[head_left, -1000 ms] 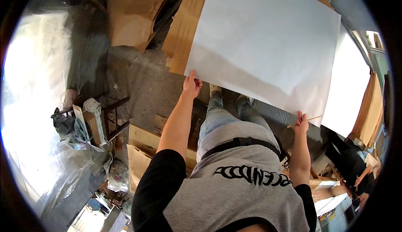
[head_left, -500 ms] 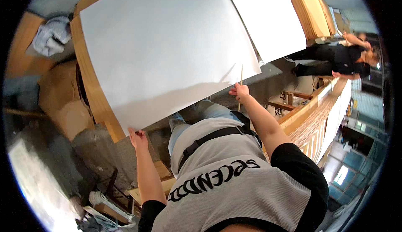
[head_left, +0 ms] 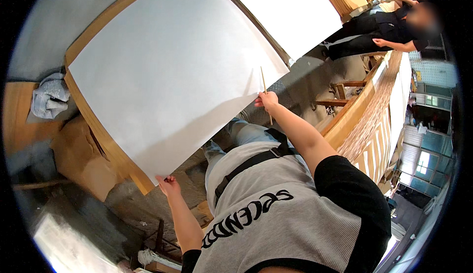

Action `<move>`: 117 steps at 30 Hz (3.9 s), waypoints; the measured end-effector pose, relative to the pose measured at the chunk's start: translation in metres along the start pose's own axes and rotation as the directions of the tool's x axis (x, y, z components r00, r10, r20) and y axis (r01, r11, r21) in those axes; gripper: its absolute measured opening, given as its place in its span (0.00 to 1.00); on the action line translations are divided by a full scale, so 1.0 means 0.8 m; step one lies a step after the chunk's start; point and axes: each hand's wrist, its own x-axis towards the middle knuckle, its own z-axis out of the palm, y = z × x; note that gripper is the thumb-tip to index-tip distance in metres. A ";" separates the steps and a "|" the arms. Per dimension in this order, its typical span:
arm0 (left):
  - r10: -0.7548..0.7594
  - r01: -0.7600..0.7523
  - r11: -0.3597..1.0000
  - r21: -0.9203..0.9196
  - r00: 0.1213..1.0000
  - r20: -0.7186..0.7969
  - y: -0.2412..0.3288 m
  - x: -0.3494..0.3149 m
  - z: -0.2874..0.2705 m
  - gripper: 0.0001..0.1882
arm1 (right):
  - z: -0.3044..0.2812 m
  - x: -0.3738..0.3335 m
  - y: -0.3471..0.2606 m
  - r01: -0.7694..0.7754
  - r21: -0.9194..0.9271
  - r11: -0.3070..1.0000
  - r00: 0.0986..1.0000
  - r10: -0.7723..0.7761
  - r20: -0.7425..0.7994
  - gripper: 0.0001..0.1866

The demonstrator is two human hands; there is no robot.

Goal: The person repeatedly wraps large white rectangular sheets with brown paper, using a wooden stick to smooth the paper and fold the edges. The person places the wrapped sheets onto a striped wooden surface and repeats the process with additional sheets.

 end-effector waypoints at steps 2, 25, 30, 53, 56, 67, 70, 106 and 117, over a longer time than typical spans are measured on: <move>-0.005 0.006 1.000 0.017 1.000 -0.030 -0.001 0.005 -0.002 0.16 | -0.002 -0.003 0.001 0.014 0.030 0.999 1.000 -0.015 0.020 0.11; -0.253 0.244 0.962 0.124 0.966 0.058 -0.023 0.000 0.040 0.15 | -0.056 0.058 0.008 0.213 0.281 0.936 0.947 -0.127 -0.296 0.16; -0.217 0.212 0.964 0.164 0.976 0.017 -0.019 0.009 0.037 0.14 | -0.081 0.084 -0.025 0.305 0.363 0.881 0.897 -0.137 -0.420 0.14; -0.207 0.210 0.961 0.178 0.978 -0.036 -0.014 -0.001 0.041 0.15 | -0.096 -0.009 -0.004 0.195 0.284 0.939 0.979 -0.203 -0.003 0.25; -0.170 0.165 0.971 0.176 0.985 0.014 -0.011 -0.002 0.044 0.15 | -0.080 -0.011 0.009 0.044 0.141 0.989 0.925 -0.094 0.369 0.21; -0.050 0.077 0.928 0.364 0.995 -0.082 0.036 -0.042 0.033 0.13 | -0.034 0.018 0.000 -0.207 0.238 0.949 0.819 0.035 0.573 0.24; 0.038 0.013 0.925 0.380 0.991 -0.129 0.045 -0.060 0.047 0.12 | -0.035 0.007 -0.013 -0.050 0.231 0.972 0.847 -0.082 0.525 0.20; 0.211 -0.293 0.896 -0.333 -0.379 0.901 -0.085 -0.738 0.635 0.19 | -0.705 -0.458 -0.076 0.837 0.460 0.297 0.546 -0.387 -0.743 0.14; 0.292 0.026 0.950 -0.312 -0.428 0.855 -0.356 -0.969 0.694 0.18 | -1.044 -0.515 -0.105 0.973 0.120 0.197 0.188 -0.377 -0.907 0.08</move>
